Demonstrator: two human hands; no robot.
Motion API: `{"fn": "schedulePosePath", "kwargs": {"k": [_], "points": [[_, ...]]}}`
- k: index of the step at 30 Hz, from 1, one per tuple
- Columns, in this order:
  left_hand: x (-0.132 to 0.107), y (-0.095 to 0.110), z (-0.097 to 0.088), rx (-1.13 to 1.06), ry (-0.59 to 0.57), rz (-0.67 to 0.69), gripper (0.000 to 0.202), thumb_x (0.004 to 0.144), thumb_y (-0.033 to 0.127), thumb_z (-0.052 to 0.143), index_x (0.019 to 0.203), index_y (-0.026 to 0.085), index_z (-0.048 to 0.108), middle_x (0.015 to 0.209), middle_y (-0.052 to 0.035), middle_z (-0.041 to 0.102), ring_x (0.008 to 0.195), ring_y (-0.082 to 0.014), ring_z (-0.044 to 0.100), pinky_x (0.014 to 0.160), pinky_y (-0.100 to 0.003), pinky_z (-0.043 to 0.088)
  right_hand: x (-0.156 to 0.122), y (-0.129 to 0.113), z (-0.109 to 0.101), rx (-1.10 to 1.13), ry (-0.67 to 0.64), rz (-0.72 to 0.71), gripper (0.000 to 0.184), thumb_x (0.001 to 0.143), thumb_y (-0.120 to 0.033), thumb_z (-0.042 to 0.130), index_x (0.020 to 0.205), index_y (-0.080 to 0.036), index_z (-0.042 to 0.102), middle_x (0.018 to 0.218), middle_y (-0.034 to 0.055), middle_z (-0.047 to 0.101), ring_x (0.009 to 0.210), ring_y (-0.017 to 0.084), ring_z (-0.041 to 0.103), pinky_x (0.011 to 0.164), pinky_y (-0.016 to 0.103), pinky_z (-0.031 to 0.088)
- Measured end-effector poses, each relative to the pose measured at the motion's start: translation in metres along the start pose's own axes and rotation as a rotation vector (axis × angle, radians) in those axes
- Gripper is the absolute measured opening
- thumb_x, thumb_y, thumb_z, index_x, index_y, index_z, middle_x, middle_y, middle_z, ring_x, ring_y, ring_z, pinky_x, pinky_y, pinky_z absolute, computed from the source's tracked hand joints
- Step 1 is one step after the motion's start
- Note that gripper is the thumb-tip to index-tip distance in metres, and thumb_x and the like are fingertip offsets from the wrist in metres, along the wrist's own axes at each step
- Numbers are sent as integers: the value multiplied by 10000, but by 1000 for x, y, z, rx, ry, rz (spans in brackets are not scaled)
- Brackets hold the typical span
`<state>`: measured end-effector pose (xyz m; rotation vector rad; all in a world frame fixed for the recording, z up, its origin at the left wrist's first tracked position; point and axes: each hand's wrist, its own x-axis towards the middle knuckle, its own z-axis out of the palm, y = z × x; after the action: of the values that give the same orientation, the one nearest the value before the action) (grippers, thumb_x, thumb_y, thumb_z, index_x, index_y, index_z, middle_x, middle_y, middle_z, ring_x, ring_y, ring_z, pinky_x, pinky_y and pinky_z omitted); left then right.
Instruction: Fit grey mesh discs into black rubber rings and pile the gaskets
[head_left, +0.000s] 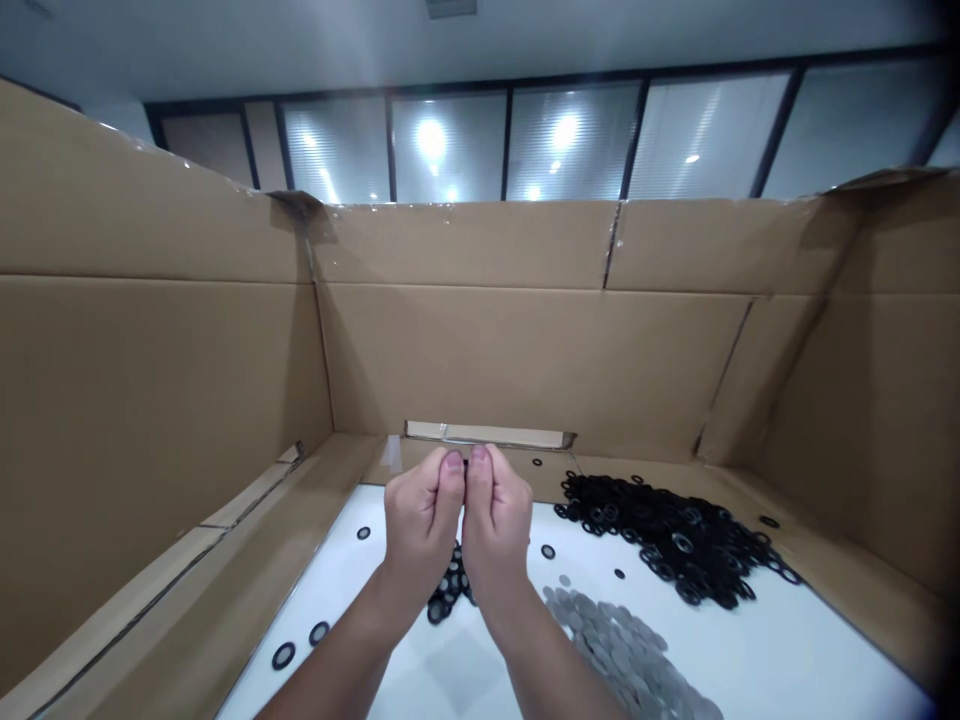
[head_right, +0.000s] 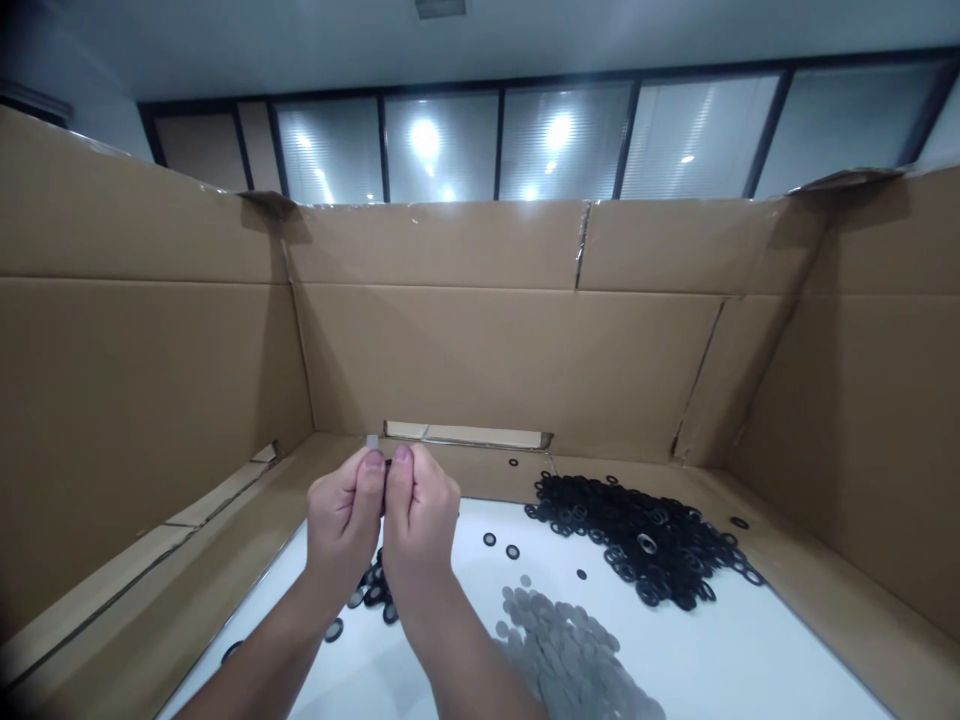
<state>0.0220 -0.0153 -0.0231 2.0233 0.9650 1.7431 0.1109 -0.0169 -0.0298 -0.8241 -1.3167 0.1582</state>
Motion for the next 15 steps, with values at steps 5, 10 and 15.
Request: {"fn": "schedulePosePath", "kwargs": {"k": [5, 10, 15], "points": [[3, -1, -2, 30, -15, 42, 383, 1040, 255, 385, 661, 212, 350, 574, 39, 361, 507, -114, 344, 519, -260, 282, -1, 6, 2, -59, 4, -103, 348, 1036, -231, 398, 695, -231, 331, 580, -60, 345, 508, 111, 341, 518, 257, 278], [4, -8, 2, 2, 23, 168, 384, 1042, 245, 399, 665, 209, 337, 556, 56, 325, 480, -95, 311, 479, -241, 259, 1, 9, 2, -64, 57, -174, 350, 1025, -207, 406, 690, -233, 310, 574, -64, 329, 493, 101, 329, 497, 249, 259], [6, -10, 2, -12, 12, 200, 376, 1040, 224, 413, 672, 204, 342, 568, 61, 338, 492, -83, 321, 484, -222, 267, 2, 9, 2, -71, 50, -182, 344, 1029, -198, 398, 695, -232, 321, 573, -65, 336, 484, 97, 332, 491, 245, 264]]}}
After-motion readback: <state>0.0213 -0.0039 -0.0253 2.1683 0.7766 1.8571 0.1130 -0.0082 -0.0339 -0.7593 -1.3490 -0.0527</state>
